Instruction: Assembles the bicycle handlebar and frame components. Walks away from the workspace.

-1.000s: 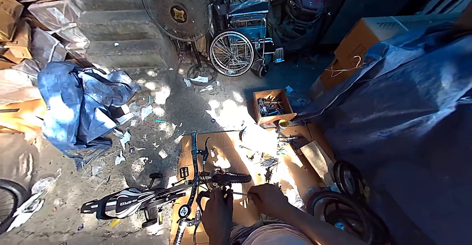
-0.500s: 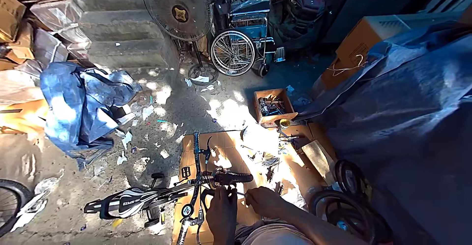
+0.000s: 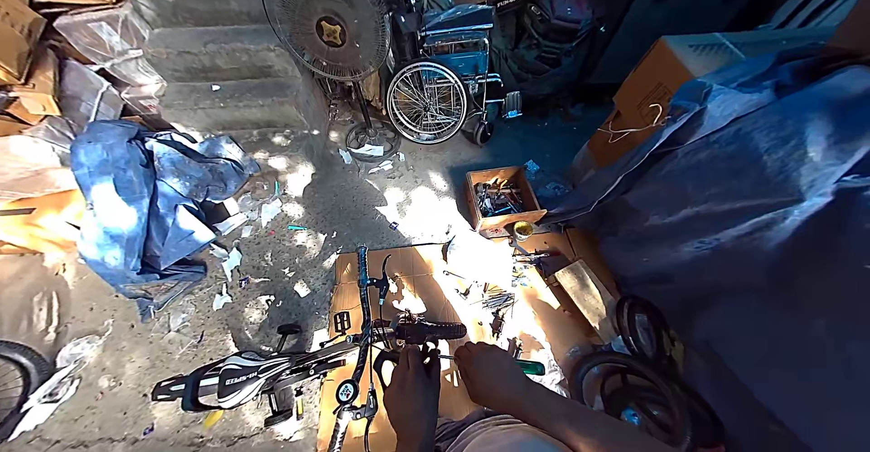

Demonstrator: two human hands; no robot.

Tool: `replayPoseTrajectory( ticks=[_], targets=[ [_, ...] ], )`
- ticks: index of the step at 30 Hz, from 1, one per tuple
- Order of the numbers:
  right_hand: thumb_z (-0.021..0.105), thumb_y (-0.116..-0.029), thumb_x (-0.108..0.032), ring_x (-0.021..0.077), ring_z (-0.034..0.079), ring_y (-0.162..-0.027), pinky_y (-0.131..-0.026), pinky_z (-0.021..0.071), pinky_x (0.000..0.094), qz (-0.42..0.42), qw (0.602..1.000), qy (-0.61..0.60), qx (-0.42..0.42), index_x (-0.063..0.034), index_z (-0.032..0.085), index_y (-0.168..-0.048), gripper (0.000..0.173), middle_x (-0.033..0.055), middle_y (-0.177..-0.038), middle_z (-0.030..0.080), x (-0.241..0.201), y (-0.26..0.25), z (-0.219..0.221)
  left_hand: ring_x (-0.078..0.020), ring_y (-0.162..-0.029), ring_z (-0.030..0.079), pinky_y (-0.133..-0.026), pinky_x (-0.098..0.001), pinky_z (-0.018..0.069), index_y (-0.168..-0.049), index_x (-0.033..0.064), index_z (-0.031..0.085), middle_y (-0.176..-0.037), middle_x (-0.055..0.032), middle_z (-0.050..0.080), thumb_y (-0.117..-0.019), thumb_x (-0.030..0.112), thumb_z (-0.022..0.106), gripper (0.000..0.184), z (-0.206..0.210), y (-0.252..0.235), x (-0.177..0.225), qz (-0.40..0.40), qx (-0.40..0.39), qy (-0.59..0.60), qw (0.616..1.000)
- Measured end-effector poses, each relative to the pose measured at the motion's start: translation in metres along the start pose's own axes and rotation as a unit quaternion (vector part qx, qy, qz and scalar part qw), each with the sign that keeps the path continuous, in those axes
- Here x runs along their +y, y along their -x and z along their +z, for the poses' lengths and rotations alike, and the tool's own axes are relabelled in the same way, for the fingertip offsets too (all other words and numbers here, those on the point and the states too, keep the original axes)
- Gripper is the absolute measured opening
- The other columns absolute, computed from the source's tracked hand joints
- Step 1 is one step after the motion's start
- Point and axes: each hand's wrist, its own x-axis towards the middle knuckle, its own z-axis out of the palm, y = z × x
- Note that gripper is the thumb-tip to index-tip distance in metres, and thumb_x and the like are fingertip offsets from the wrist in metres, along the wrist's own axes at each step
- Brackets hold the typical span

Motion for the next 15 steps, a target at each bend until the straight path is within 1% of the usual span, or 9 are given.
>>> replayPoseTrajectory(
  ticks=[2, 5, 6, 8, 9, 10, 12, 13, 15],
  targets=[
    [0.042, -0.1064, -0.02, 0.0382, 0.064, -0.115, -0.095, 0.052, 0.056, -0.012, 1.0, -0.01, -0.007, -0.0031, 0.063, -0.12, 0.031, 0.0195, -0.117, 0.067, 0.003, -0.001, 0.0, -0.0262, -0.08, 0.075, -0.061, -0.0436, 0.0596, -0.105, 0.0066, 0.075, -0.1, -0.0098, 0.075, -0.0847, 0.039, 0.078, 0.038, 0.0, 0.002, -0.002, 0.004, 0.0, -0.003, 1.0],
    [0.043, -0.1071, -0.021, 0.0349, 0.066, -0.11, -0.091, 0.053, 0.0516, -0.044, 0.994, 0.039, 0.09, -0.0051, 0.068, -0.114, 0.03, 0.015, -0.113, 0.07, 0.007, 0.0, 0.01, -0.0265, -0.079, 0.075, -0.06, -0.0433, 0.0592, -0.105, 0.0072, 0.075, -0.101, -0.0089, 0.076, -0.0857, 0.039, 0.076, 0.037, 0.0, 0.004, -0.004, 0.003, -0.005, -0.003, 1.0],
    [0.046, -0.1058, -0.02, 0.0336, 0.067, -0.105, -0.086, 0.0546, 0.0502, -0.057, 0.987, 0.056, 0.139, -0.0056, 0.07, -0.11, 0.028, 0.0137, -0.108, 0.071, 0.009, 0.0, 0.016, -0.0267, -0.079, 0.075, -0.06, -0.0436, 0.0592, -0.105, 0.0071, 0.075, -0.1, -0.0089, 0.076, -0.0859, 0.039, 0.076, 0.037, 0.0, 0.004, -0.003, 0.003, -0.006, 0.0, 1.0],
    [0.053, -0.101, -0.018, 0.0299, 0.071, -0.091, -0.073, 0.0582, 0.0468, -0.077, 0.968, 0.078, 0.224, -0.0072, 0.071, -0.098, 0.021, 0.0106, -0.097, 0.071, 0.015, -0.002, 0.025, -0.0275, -0.078, 0.074, -0.06, -0.0455, 0.0594, -0.106, 0.0063, 0.076, -0.101, -0.0097, 0.075, -0.0868, 0.039, 0.075, 0.038, -0.003, 0.003, 0.0, -0.001, -0.017, 0.012, 1.0],
    [0.054, -0.1007, -0.02, 0.0295, 0.071, -0.089, -0.071, 0.0585, 0.0471, -0.07, 0.97, 0.067, 0.222, -0.0074, 0.071, -0.097, 0.021, 0.0106, -0.096, 0.071, 0.015, -0.001, 0.025, -0.0279, -0.079, 0.074, -0.06, -0.0463, 0.0593, -0.106, 0.0062, 0.075, -0.101, -0.01, 0.075, -0.0874, 0.039, 0.075, 0.038, -0.004, 0.003, 0.002, -0.005, -0.027, 0.016, 1.0],
    [0.052, -0.1024, -0.024, 0.0314, 0.071, -0.092, -0.074, 0.0577, 0.0499, -0.049, 0.982, 0.042, 0.178, -0.0064, 0.071, -0.101, 0.026, 0.0125, -0.101, 0.071, 0.012, 0.001, 0.02, -0.0275, -0.079, 0.074, -0.061, -0.0463, 0.0593, -0.106, 0.0067, 0.075, -0.101, -0.0096, 0.075, -0.0877, 0.04, 0.075, 0.038, -0.005, 0.003, 0.003, -0.007, -0.034, 0.014, 0.999],
    [0.045, -0.1067, -0.035, 0.0361, 0.067, -0.107, -0.087, 0.0541, 0.0559, 0.001, 0.999, -0.007, 0.046, -0.0044, 0.068, -0.114, 0.039, 0.0172, -0.114, 0.068, 0.005, 0.002, 0.005, -0.026, -0.079, 0.074, -0.062, -0.0444, 0.0598, -0.105, 0.0077, 0.074, -0.101, -0.009, 0.075, -0.088, 0.042, 0.074, 0.038, -0.002, 0.004, 0.004, 0.0, -0.033, 0.006, 0.999],
    [0.041, -0.1071, -0.038, 0.0368, 0.066, -0.11, -0.091, 0.0527, 0.057, 0.014, 1.0, -0.026, 0.006, -0.0039, 0.067, -0.116, 0.044, 0.0185, -0.116, 0.067, 0.003, 0.002, 0.002, -0.0258, -0.079, 0.074, -0.061, -0.0436, 0.0597, -0.105, 0.0075, 0.075, -0.102, -0.0091, 0.075, -0.0883, 0.042, 0.074, 0.038, 0.0, 0.005, 0.004, 0.005, -0.025, 0.001, 1.0],
    [0.035, -0.1084, -0.033, 0.0386, 0.066, -0.111, -0.092, 0.051, 0.0594, 0.017, 0.997, -0.059, -0.044, -0.0012, 0.066, -0.115, 0.044, 0.0216, -0.114, 0.067, 0.004, 0.001, -0.001, -0.025, -0.077, 0.074, -0.06, -0.0425, 0.0593, -0.104, 0.0076, 0.075, -0.102, -0.0091, 0.075, -0.0873, 0.042, 0.074, 0.038, 0.002, 0.007, 0.004, 0.02, -0.004, -0.012, 1.0]
  ],
)
